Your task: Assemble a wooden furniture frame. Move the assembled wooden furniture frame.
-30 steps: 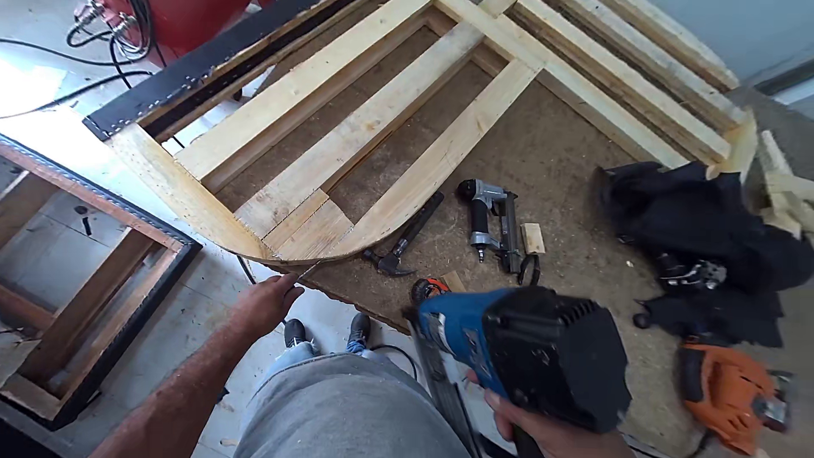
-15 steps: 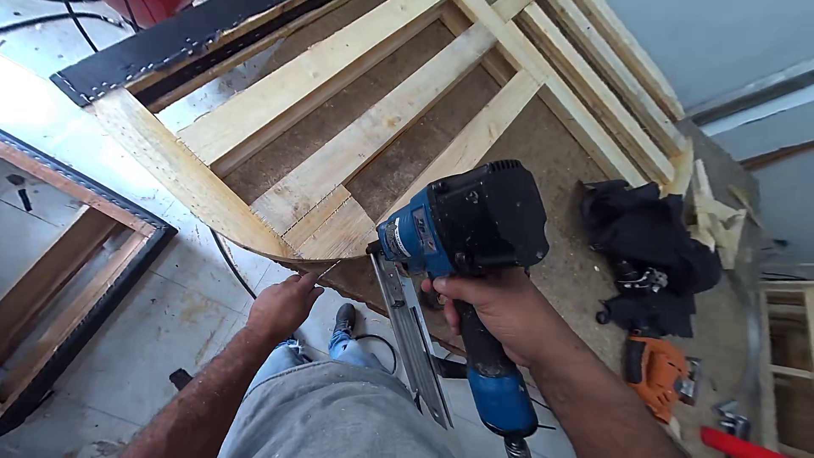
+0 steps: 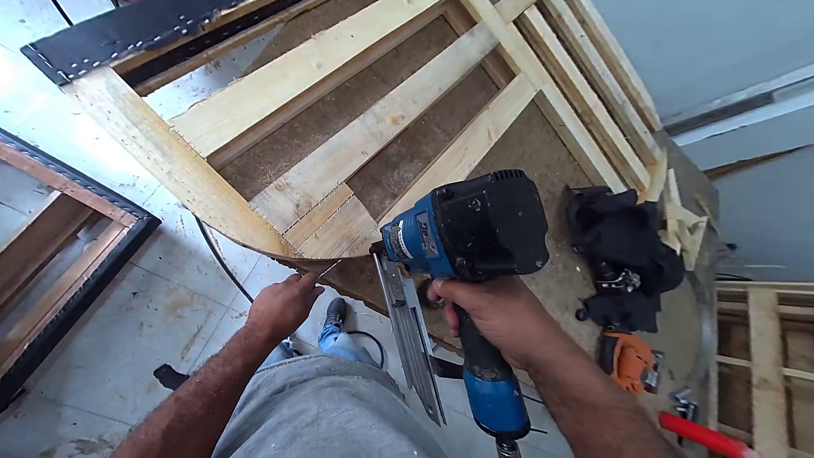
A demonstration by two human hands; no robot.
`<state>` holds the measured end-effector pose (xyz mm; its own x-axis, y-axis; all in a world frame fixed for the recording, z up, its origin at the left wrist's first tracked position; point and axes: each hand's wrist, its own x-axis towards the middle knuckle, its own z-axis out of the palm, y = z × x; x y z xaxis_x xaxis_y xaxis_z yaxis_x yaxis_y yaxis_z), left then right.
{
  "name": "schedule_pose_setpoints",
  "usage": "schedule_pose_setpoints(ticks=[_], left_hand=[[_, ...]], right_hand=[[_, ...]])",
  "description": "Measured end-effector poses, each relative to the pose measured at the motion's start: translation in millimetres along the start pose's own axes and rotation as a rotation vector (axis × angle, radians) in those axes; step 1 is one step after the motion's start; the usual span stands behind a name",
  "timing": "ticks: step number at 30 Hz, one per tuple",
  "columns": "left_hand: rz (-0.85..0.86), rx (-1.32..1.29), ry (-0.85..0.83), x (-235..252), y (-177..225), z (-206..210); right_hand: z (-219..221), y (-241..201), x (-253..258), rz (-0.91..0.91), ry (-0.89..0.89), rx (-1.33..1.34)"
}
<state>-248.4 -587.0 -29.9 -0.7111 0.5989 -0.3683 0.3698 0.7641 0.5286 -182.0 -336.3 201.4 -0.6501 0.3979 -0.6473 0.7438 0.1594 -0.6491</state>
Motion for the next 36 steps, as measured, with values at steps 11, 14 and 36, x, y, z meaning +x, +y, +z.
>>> schedule_pose_setpoints(ticks=[11, 14, 36], left_hand=[[-0.004, -0.005, -0.014, 1.0, 0.7, -1.4], [-0.005, 0.009, -0.016, 0.9, 0.6, -1.8], [-0.143, -0.185, 0.053, -59.5, -57.2, -13.6]], right_hand=[[10.4, 0.9, -6.0, -0.011, -0.004, 0.023], [13.2, -4.7, -6.2, -0.008, -0.009, -0.02], [42.5, 122.6, -54.5, -0.027, 0.045, 0.145]])
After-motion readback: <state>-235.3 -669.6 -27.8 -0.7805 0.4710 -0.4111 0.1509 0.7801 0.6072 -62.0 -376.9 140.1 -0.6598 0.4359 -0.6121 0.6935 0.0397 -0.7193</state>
